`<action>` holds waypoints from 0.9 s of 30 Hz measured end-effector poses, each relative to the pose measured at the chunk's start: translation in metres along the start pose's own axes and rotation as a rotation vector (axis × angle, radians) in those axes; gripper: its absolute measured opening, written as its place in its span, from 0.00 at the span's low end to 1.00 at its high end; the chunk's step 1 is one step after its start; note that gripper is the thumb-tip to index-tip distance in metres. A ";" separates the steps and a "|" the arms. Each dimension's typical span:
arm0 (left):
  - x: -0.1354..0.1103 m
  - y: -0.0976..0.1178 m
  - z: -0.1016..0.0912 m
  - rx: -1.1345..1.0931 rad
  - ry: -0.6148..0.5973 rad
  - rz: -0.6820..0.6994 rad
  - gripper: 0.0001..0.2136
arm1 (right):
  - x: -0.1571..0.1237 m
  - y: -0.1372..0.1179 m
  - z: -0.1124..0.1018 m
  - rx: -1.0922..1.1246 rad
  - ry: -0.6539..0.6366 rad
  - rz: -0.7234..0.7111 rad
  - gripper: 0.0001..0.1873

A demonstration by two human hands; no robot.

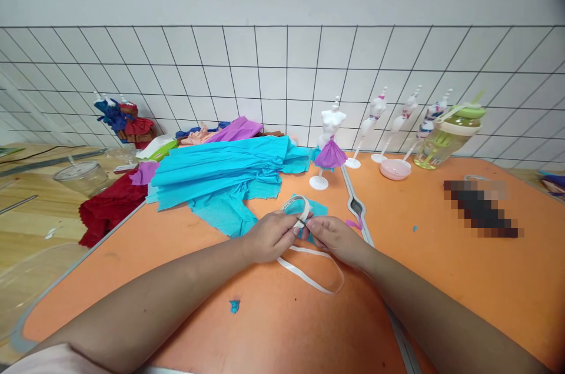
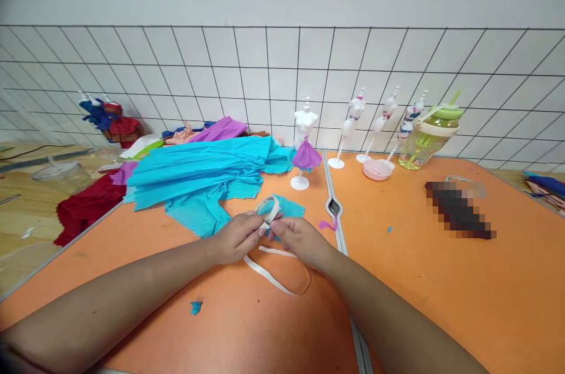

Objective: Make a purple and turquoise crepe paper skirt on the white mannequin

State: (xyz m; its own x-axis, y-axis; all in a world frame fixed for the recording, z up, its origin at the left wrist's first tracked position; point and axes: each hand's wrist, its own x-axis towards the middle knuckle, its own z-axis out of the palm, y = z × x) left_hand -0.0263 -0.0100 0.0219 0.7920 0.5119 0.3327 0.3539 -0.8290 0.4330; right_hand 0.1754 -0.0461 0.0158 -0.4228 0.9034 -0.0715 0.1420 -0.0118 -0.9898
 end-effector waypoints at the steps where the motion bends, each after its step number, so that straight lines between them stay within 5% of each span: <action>1: 0.000 0.000 0.001 0.012 0.008 0.005 0.13 | 0.000 0.001 0.000 -0.015 0.007 -0.004 0.29; 8: 0.001 -0.002 0.002 0.024 0.003 0.009 0.15 | 0.000 -0.004 0.002 -0.162 0.124 -0.124 0.25; 12: 0.000 -0.003 0.003 0.056 -0.005 0.050 0.16 | -0.001 -0.006 -0.008 -0.303 0.360 -0.151 0.25; 16: -0.002 -0.004 0.004 0.035 -0.005 0.111 0.20 | -0.003 -0.006 -0.048 -0.626 0.563 -0.039 0.22; 22: -0.004 -0.004 0.000 -0.092 0.090 0.184 0.26 | -0.023 -0.002 -0.127 -0.996 0.430 0.347 0.18; 27: -0.002 -0.002 0.001 -0.064 0.105 0.091 0.21 | -0.039 0.014 -0.163 -1.125 0.365 0.542 0.11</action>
State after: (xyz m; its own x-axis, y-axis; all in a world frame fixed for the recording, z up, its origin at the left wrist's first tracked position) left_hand -0.0277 -0.0097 0.0193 0.7615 0.4591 0.4576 0.2479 -0.8585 0.4489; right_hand 0.3397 -0.0121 0.0243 0.1658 0.9628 -0.2136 0.9603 -0.2068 -0.1870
